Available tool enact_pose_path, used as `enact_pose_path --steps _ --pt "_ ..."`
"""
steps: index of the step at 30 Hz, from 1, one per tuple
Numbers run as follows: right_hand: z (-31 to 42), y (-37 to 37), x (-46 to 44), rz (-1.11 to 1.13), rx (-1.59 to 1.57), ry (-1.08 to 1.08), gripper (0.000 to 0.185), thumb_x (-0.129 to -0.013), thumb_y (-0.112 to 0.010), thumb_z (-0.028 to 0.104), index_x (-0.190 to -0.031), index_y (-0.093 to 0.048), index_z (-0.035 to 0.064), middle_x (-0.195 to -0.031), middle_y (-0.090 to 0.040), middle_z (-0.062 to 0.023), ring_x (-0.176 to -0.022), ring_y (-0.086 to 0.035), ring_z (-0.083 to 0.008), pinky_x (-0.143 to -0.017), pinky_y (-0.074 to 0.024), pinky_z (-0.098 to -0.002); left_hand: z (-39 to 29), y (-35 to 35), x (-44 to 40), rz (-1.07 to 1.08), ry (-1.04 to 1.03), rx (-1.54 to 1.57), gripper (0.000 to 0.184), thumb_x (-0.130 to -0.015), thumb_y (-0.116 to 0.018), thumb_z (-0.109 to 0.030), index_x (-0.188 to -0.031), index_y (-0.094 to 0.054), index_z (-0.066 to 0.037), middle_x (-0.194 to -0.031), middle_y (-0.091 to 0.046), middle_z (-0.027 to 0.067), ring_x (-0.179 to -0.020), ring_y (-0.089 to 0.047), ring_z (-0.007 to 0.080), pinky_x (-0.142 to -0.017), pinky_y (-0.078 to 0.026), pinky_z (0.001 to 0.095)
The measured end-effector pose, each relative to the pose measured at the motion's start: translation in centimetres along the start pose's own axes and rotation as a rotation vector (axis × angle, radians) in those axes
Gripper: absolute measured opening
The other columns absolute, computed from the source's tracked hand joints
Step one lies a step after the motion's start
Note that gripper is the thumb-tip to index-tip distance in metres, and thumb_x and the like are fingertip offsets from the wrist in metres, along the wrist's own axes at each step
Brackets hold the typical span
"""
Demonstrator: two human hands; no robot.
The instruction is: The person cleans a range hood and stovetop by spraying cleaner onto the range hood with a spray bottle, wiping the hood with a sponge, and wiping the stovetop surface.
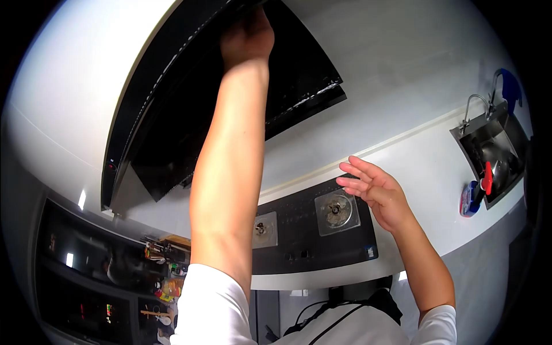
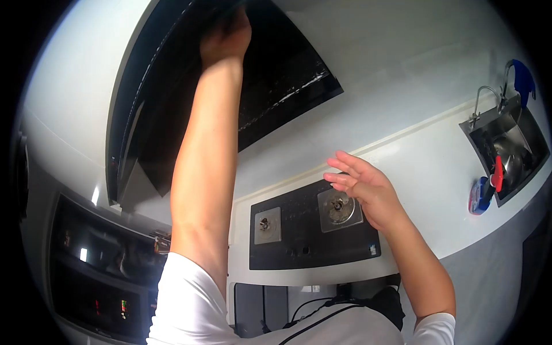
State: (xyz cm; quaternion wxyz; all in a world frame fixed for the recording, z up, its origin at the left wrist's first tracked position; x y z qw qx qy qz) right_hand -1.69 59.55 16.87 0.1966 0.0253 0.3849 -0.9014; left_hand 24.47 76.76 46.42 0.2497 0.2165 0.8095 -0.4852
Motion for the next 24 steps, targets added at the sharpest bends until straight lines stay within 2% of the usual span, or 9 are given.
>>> enact_pose_path --steps 6,9,11,13,17,19,22,23,24 --pt "-2.1 -1.5 -1.2 0.12 -0.002 -0.052 0.073 -0.087 -0.048 -0.007 -0.158 -0.032 -0.0056 -0.157 -0.045 -0.0243 -0.135 -0.057 -0.0313 -0.11 -0.0454 -0.035 -9.4 -3.3 7.5 -0.261 0.151 0.042 0.038 -0.105 -0.038 -0.004 -0.137 -0.055 0.008 -0.138 -0.059 0.029 -0.131 -0.057 0.0448 -0.114 -0.05 0.0533" --pt "-1.6 -2.0 -0.9 0.12 -0.001 -0.068 0.072 -0.089 -0.048 -0.006 -0.159 -0.031 -0.0059 -0.157 -0.044 -0.0243 -0.135 -0.058 -0.0299 -0.11 -0.0453 -0.0357 -7.3 -6.9 10.1 -0.151 0.179 0.146 0.039 -0.105 -0.037 -0.002 -0.139 -0.052 0.012 -0.141 -0.056 0.0317 -0.135 -0.052 0.0469 -0.117 -0.046 0.0562" --pt "-1.4 -2.4 -0.6 0.11 0.011 -0.084 0.071 -0.09 -0.048 -0.005 -0.159 -0.03 -0.0057 -0.157 -0.044 -0.0245 -0.135 -0.058 -0.0293 -0.11 -0.0453 -0.0361 -1.6 -8.8 9.1 -0.353 0.07 0.087 0.037 -0.104 -0.041 -0.001 -0.134 -0.058 0.008 -0.134 -0.062 0.0277 -0.125 -0.061 0.0403 -0.11 -0.053 0.0498" --pt "-1.2 -2.8 -0.8 0.132 0.014 -0.088 0.07 -0.091 -0.048 -0.004 -0.159 -0.03 -0.0056 -0.157 -0.044 -0.0246 -0.135 -0.058 -0.0293 -0.11 -0.0452 -0.0364 3.2 -9.9 6.8 -0.232 0.201 0.161 0.027 -0.105 -0.049 -0.006 -0.127 -0.061 0.005 -0.127 -0.067 0.0183 -0.118 -0.064 0.0301 -0.107 -0.053 0.0436" --pt "-1.5 -2.7 -0.8 0.19 0.02 -0.059 0.067 -0.094 -0.048 -0.003 -0.159 -0.03 -0.0054 -0.158 -0.043 -0.025 -0.135 -0.058 -0.0303 -0.111 -0.0451 -0.0369 -2.5 -11.3 11.7 -0.241 -0.055 0.044 0.037 -0.111 -0.037 -0.008 -0.14 -0.053 0.008 -0.147 -0.053 0.0232 -0.139 -0.049 0.0343 -0.126 -0.033 0.0526" --pt "-1.2 -2.8 -0.3 0.179 0.02 -0.069 0.069 -0.092 -0.047 -0.006 -0.159 -0.031 -0.005 -0.158 -0.042 -0.0256 -0.134 -0.058 -0.0314 -0.11 -0.0462 -0.037 -7.9 -9.4 13.7 -0.277 -0.081 0.097 0.038 -0.11 -0.032 -0.003 -0.144 -0.046 0.01 -0.15 -0.046 0.0292 -0.143 -0.043 0.043 -0.127 -0.032 0.0551" --pt "-0.3 -3.8 -0.1 0.155 0.034 -0.094 0.075 -0.085 -0.043 -0.011 -0.159 -0.032 -0.0045 -0.158 -0.042 -0.0268 -0.134 -0.059 -0.0335 -0.109 -0.0486 -0.0374 -9.5 -8.3 13.9 -0.249 -0.131 0.112 0.037 -0.109 -0.036 -0.004 -0.141 -0.049 0.011 -0.146 -0.05 0.031 -0.143 -0.043 0.0425 -0.124 -0.037 0.0536" --pt "-0.3 -4.2 -0.2 0.165 0.044 -0.103 0.076 -0.084 -0.043 -0.011 -0.159 -0.032 -0.0046 -0.158 -0.042 -0.027 -0.134 -0.058 -0.0338 -0.109 -0.0486 -0.0376 -7.2 -9.6 13.6 -0.282 -0.189 -0.071 0.038 -0.102 -0.044 0.001 -0.139 -0.052 0.01 -0.142 -0.055 0.0287 -0.137 -0.052 0.0376 -0.118 -0.046 0.0478" --pt "-0.5 -4.8 -0.3 0.178 0.058 -0.123 0.076 -0.084 -0.043 -0.011 -0.159 -0.032 -0.0046 -0.158 -0.042 -0.0272 -0.134 -0.058 -0.0342 -0.109 -0.0486 -0.0378 -5.0 -10.4 15.0 -0.124 -0.225 -0.898 0.046 -0.086 -0.052 0.013 -0.131 -0.062 0.003 -0.125 -0.067 0.0145 -0.116 -0.065 0.0225 -0.093 -0.057 0.0309"
Point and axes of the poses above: each hand's wrist, its own x-axis away from the middle knuckle, its own y-axis out of the back of the hand, z = x × y, the point moved 3 cm from there along -x, towards the middle knuckle
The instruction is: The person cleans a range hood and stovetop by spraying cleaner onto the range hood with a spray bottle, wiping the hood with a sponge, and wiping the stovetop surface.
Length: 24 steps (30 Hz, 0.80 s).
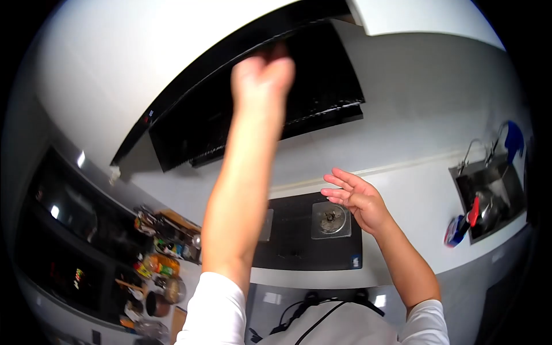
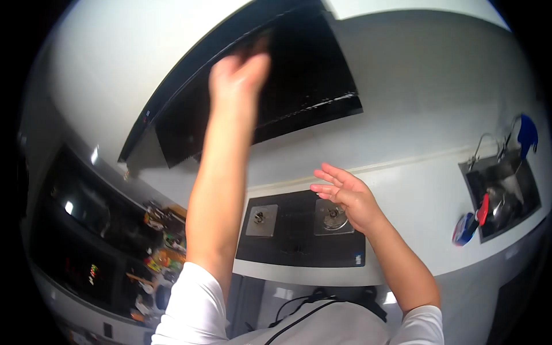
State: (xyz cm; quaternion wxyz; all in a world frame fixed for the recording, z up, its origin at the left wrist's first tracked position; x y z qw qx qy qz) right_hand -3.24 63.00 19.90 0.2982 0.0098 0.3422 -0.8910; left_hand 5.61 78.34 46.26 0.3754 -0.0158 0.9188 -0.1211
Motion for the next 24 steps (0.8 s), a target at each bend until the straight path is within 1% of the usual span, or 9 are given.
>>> enact_pose_path --steps 1,3,4,5,9,10,13,19,24 --pt "-0.2 -0.4 -0.2 0.032 0.013 -0.008 0.073 -0.087 -0.045 -0.009 -0.159 -0.031 -0.0051 -0.159 -0.041 -0.0271 -0.134 -0.058 -0.0338 -0.109 -0.0478 -0.0379 -1.0 -2.0 1.4 0.214 -0.009 -0.476 0.055 -0.079 -0.05 0.015 -0.131 -0.063 0.0 -0.123 -0.068 0.0076 -0.109 -0.063 0.0144 -0.084 -0.054 0.026" --pt "-0.5 -0.8 -0.8 0.079 0.029 -0.014 0.068 -0.094 -0.05 -0.004 -0.159 -0.03 -0.0061 -0.159 -0.04 -0.0268 -0.135 -0.058 -0.0332 -0.11 -0.0461 -0.0381 3.0 -7.5 -1.0 0.044 0.217 0.369 0.04 -0.088 -0.058 0.009 -0.125 -0.065 -0.003 -0.119 -0.068 0.0084 -0.101 -0.065 0.0195 -0.089 -0.056 0.0279" --pt "-0.4 -1.1 -0.8 0.089 0.038 -0.014 0.068 -0.094 -0.05 -0.004 -0.159 -0.03 -0.0063 -0.159 -0.04 -0.0269 -0.135 -0.058 -0.0334 -0.11 -0.0462 -0.038 3.9 -10.0 -2.2 -0.13 0.394 1.107 0.035 -0.091 -0.06 0.006 -0.124 -0.065 -0.004 -0.119 -0.068 0.0094 -0.1 -0.066 0.0224 -0.091 -0.057 0.0293" --pt "-0.2 -1.3 -1.0 0.097 0.045 -0.008 0.067 -0.094 -0.049 -0.004 -0.158 -0.03 -0.0065 -0.159 -0.04 -0.027 -0.135 -0.058 -0.0336 -0.11 -0.0463 -0.038 3.7 -8.3 -2.9 -0.021 0.308 0.923 0.031 -0.093 -0.061 0.003 -0.124 -0.064 -0.004 -0.119 -0.068 0.011 -0.102 -0.066 0.0244 -0.093 -0.057 0.0314" --pt "0.2 -0.5 -0.1 0.054 0.05 -0.011 0.067 -0.095 -0.049 -0.004 -0.158 -0.029 -0.0074 -0.159 -0.04 -0.0271 -0.134 -0.059 -0.0325 -0.109 -0.0472 -0.0374 -0.3 1.1 0.2 -0.073 0.372 0.995 0.034 -0.106 -0.042 -0.003 -0.136 -0.053 0.008 -0.136 -0.061 0.0204 -0.131 -0.057 0.0293 -0.112 -0.05 0.0391" --pt "0.3 0.2 0.3 0.037 0.05 -0.011 0.067 -0.095 -0.049 -0.004 -0.158 -0.029 -0.0074 -0.159 -0.04 -0.0271 -0.134 -0.059 -0.0322 -0.109 -0.0474 -0.0373 -1.7 4.1 0.9 0.11 0.403 1.167 0.037 -0.109 -0.03 -0.002 -0.136 -0.052 0.011 -0.138 -0.059 0.0254 -0.134 -0.055 0.0384 -0.115 -0.049 0.0462" --pt "-0.4 1.2 0.7 0.026 0.046 -0.012 0.066 -0.096 -0.05 -0.003 -0.159 -0.028 -0.0072 -0.159 -0.04 -0.0269 -0.134 -0.059 -0.0312 -0.109 -0.0476 -0.0369 -4.0 5.1 2.2 -0.053 0.373 1.058 0.035 -0.11 -0.031 -0.002 -0.133 -0.052 0.013 -0.137 -0.059 0.0271 -0.132 -0.056 0.0371 -0.117 -0.047 0.0458" --pt "-0.8 -1.3 -1.5 0.117 0.014 -0.024 0.068 -0.094 -0.048 -0.005 -0.159 -0.028 -0.006 -0.159 -0.04 -0.0263 -0.134 -0.058 -0.0327 -0.109 -0.0477 -0.0393 -1.2 -8.6 3.4 -0.115 0.366 1.051 0.016 -0.101 -0.051 0.003 -0.116 -0.055 0.009 -0.112 -0.059 0.0161 -0.107 -0.063 0.0261 -0.101 -0.057 0.0354" --pt "4.6 -2.0 -1.6 0.084 0.206 0.17 0.065 -0.095 -0.047 -0.004 -0.158 -0.033 -0.003 -0.156 -0.045 -0.0254 -0.135 -0.057 -0.0322 -0.11 -0.0468 -0.0405 -3.3 3.1 2.2 -0.238 0.254 0.911 0.013 -0.105 -0.05 0.002 -0.113 -0.056 0.009 -0.113 -0.064 0.0197 -0.113 -0.067 0.0322 -0.105 -0.058 0.0415"
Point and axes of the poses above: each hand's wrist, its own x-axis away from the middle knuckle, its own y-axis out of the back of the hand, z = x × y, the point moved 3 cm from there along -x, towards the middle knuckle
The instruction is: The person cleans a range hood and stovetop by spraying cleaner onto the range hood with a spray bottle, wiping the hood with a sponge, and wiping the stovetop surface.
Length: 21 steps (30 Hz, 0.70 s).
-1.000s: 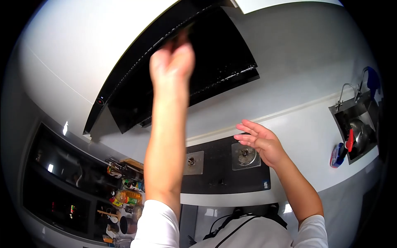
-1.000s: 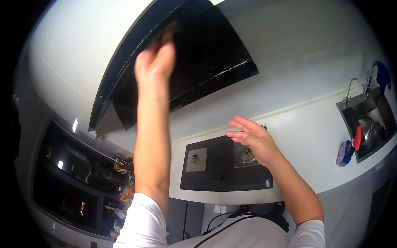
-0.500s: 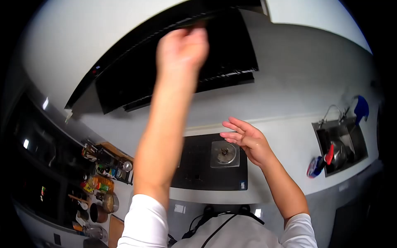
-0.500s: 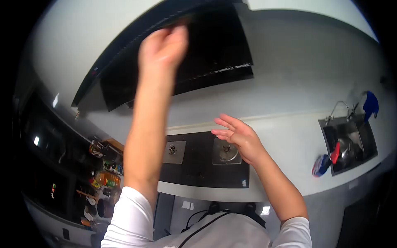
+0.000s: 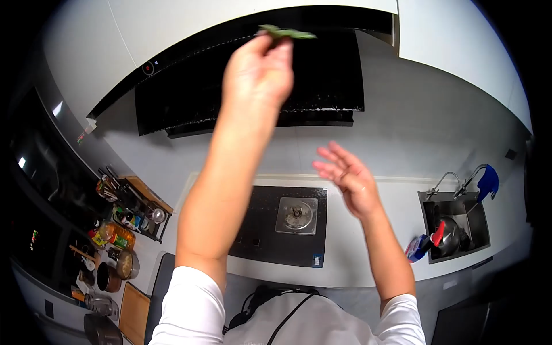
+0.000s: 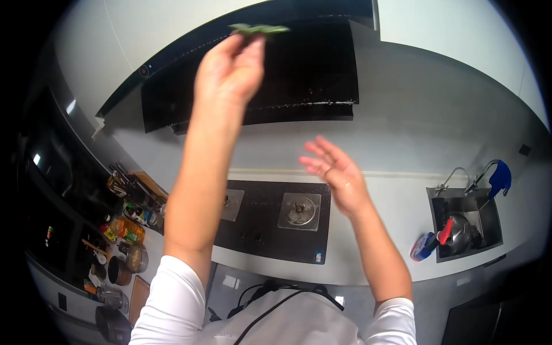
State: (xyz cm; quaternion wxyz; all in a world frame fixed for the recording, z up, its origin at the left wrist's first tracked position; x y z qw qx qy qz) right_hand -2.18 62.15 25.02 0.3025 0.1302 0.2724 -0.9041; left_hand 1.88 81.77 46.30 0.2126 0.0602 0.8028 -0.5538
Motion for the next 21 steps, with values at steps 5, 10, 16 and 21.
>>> enact_pose_path --steps 5,10,16,21 --pt "7.0 -1.8 -6.3 -0.042 0.041 0.301 0.06 -0.099 -0.053 0.002 -0.155 -0.034 -0.0088 -0.153 -0.048 -0.0261 -0.134 -0.057 -0.0316 -0.111 -0.0476 -0.0381 1.1 -0.8 1.0 0.008 -0.089 -0.069 0.011 -0.102 -0.058 0.003 -0.112 -0.059 0.006 -0.111 -0.063 0.0148 -0.106 -0.066 0.0251 -0.095 -0.06 0.0359" --pt "11.4 -7.2 -12.8 0.117 -0.273 0.345 0.037 -0.103 -0.059 0.007 -0.137 -0.053 -0.0062 -0.131 -0.064 -0.0167 -0.121 -0.064 -0.0283 -0.107 -0.0502 -0.0404 4.4 -3.7 2.9 -0.04 -0.057 -0.392 0.018 -0.103 -0.064 -0.011 -0.106 -0.064 0.007 -0.105 -0.068 0.0143 -0.101 -0.065 0.0232 -0.09 -0.056 0.0357" --pt "12.1 -6.4 -14.4 -0.181 -0.243 0.51 0.021 -0.101 -0.068 0.013 -0.115 -0.066 -0.0021 -0.112 -0.071 -0.0124 -0.103 -0.07 -0.0231 -0.091 -0.0603 -0.0361 4.1 -3.1 3.8 -0.02 -0.154 -0.686 0.031 -0.094 -0.078 -0.019 -0.107 -0.067 0.007 -0.104 -0.071 0.0143 -0.099 -0.064 0.0193 -0.089 -0.051 0.0342" --pt "12.5 -7.5 -15.0 -0.351 -0.07 0.541 0.025 -0.099 -0.072 0.016 -0.111 -0.065 -0.0053 -0.105 -0.072 -0.0137 -0.096 -0.072 -0.0227 -0.084 -0.0629 -0.0345 2.4 0.4 4.6 0.177 -0.168 -1.092 0.048 -0.094 -0.078 -0.02 -0.129 -0.064 0.009 -0.112 -0.071 0.0176 -0.106 -0.065 0.0198 -0.095 -0.053 0.0334"
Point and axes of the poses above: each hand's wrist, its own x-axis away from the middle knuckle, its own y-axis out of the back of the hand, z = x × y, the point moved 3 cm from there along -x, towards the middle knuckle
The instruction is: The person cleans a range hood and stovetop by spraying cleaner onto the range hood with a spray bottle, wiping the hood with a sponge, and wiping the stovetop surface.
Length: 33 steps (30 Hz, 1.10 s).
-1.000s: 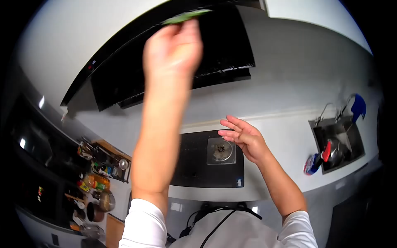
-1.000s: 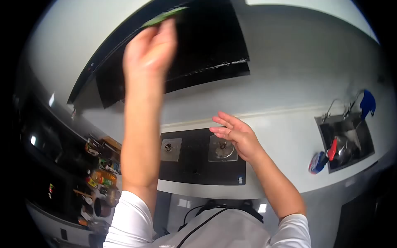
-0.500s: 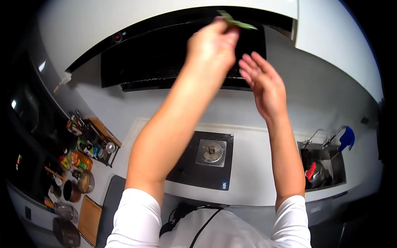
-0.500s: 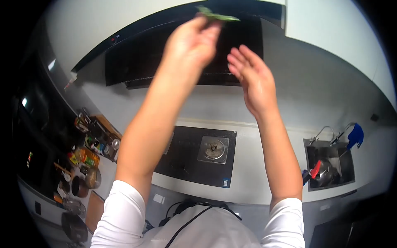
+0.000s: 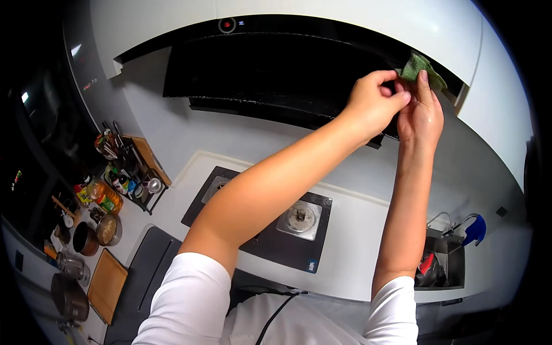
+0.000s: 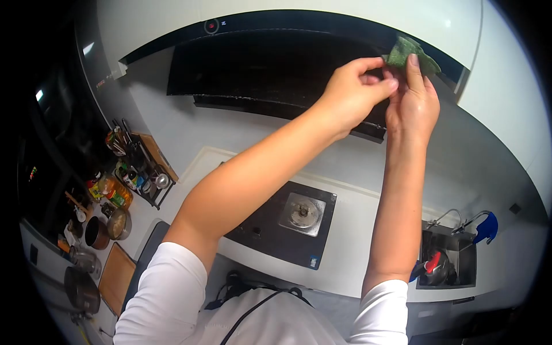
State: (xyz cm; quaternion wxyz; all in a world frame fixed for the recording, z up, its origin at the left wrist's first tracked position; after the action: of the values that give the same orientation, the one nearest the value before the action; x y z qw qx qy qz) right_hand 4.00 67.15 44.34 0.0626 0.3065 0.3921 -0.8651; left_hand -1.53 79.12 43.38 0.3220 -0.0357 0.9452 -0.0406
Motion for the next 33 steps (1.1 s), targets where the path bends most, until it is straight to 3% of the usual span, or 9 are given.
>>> enact_pose_path --steps 5,11,15,17,19,21,25,28,33 --pt "-5.3 -9.5 2.5 -0.002 0.114 -0.119 0.033 -0.098 -0.074 0.017 -0.113 -0.062 -0.0106 -0.109 -0.07 -0.016 -0.099 -0.072 -0.0259 -0.089 -0.0638 -0.0366 4.2 12.8 4.7 0.15 0.159 -0.139 0.043 -0.098 -0.073 -0.024 -0.127 -0.067 0.007 -0.12 -0.072 0.0159 -0.111 -0.066 0.0191 -0.099 -0.051 0.0342" --pt "-14.9 -21.6 7.0 0.024 0.064 -0.076 0.029 -0.104 -0.064 0.015 -0.109 -0.061 -0.0137 -0.106 -0.068 -0.0173 -0.094 -0.07 -0.0244 -0.086 -0.0649 -0.037 11.1 31.7 13.0 0.11 0.553 -0.099 0.041 -0.1 -0.07 -0.025 -0.125 -0.067 0.007 -0.109 -0.072 0.0101 -0.102 -0.065 0.0171 -0.098 -0.05 0.0322" --pt "-22.9 -30.7 9.9 0.058 0.055 -0.145 0.025 -0.106 -0.06 0.014 -0.099 -0.063 -0.0104 -0.099 -0.067 -0.0137 -0.084 -0.068 -0.0199 -0.083 -0.0643 -0.0342 12.8 41.8 16.9 0.064 0.648 -0.068 0.041 -0.101 -0.069 -0.027 -0.125 -0.068 0.007 -0.109 -0.072 0.0094 -0.102 -0.065 0.016 -0.096 -0.05 0.0314" --pt "-27.7 -35.7 11.5 0.087 0.076 -0.175 0.024 -0.105 -0.06 0.014 -0.095 -0.064 -0.0073 -0.094 -0.067 -0.0109 -0.078 -0.065 -0.0162 -0.075 -0.061 -0.0303 12.2 45.7 18.1 0.047 0.687 -0.091 0.041 -0.102 -0.068 -0.028 -0.124 -0.068 0.006 -0.109 -0.072 0.009 -0.101 -0.065 0.0149 -0.094 -0.051 0.0307" --pt "-32.6 -40.5 13.0 0.214 0.128 -0.226 0.019 -0.105 -0.061 0.014 -0.101 -0.063 -0.0047 -0.1 -0.066 -0.0101 -0.088 -0.067 -0.0174 -0.085 -0.062 -0.0329 12.2 49.5 19.3 -0.006 0.721 -0.068 0.036 -0.102 -0.068 -0.028 -0.12 -0.07 0.003 -0.106 -0.072 0.0072 -0.097 -0.065 0.0139 -0.089 -0.05 0.0298" --pt "-37.0 -45.6 14.5 0.276 0.088 -0.267 0.02 -0.105 -0.062 0.015 -0.096 -0.064 -0.0023 -0.094 -0.066 -0.0077 -0.079 -0.063 -0.0144 -0.077 -0.058 -0.0297 13.5 53.3 20.8 -0.076 0.765 -0.007 0.032 -0.1 -0.069 -0.022 -0.118 -0.071 0.004 -0.102 -0.072 0.0063 -0.091 -0.064 0.0142 -0.086 -0.05 0.0296" --pt "-44.3 -54.0 16.3 0.417 0.126 -0.444 0.02 -0.104 -0.063 0.016 -0.093 -0.066 0.0 -0.086 -0.064 -0.0044 -0.072 -0.057 -0.0126 -0.066 -0.047 -0.0277 12.4 58.2 22.7 -0.221 0.791 0.026 0.03 -0.1 -0.071 -0.025 -0.115 -0.072 0.001 -0.099 -0.073 0.0043 -0.09 -0.065 0.0121 -0.082 -0.05 0.0277" --pt "-46.0 -55.1 16.9 0.385 -0.065 -0.481 0.019 -0.104 -0.063 0.016 -0.094 -0.066 0.0004 -0.09 -0.065 -0.0036 -0.075 -0.058 -0.0121 -0.072 -0.0526 -0.0256 12.8 59.8 23.4 -0.25 0.827 -0.015 0.028 -0.097 -0.073 -0.03 -0.112 -0.074 -0.007 -0.099 -0.075 0.002 -0.09 -0.068 0.013 -0.083 -0.048 0.03" --pt "-38.7 -45.5 13.8 0.401 -0.067 -0.366 0.02 -0.104 -0.065 0.019 -0.101 -0.068 -0.0004 -0.1 -0.069 -0.006 -0.088 -0.068 -0.0147 -0.081 -0.0602 -0.0291 16.3 56.9 22.4 -0.14 0.881 -0.027 0.034 -0.099 -0.071 -0.031 -0.118 -0.071 -0.004 -0.105 -0.073 0.0039 -0.095 -0.067 0.0134 -0.084 -0.048 0.0287"
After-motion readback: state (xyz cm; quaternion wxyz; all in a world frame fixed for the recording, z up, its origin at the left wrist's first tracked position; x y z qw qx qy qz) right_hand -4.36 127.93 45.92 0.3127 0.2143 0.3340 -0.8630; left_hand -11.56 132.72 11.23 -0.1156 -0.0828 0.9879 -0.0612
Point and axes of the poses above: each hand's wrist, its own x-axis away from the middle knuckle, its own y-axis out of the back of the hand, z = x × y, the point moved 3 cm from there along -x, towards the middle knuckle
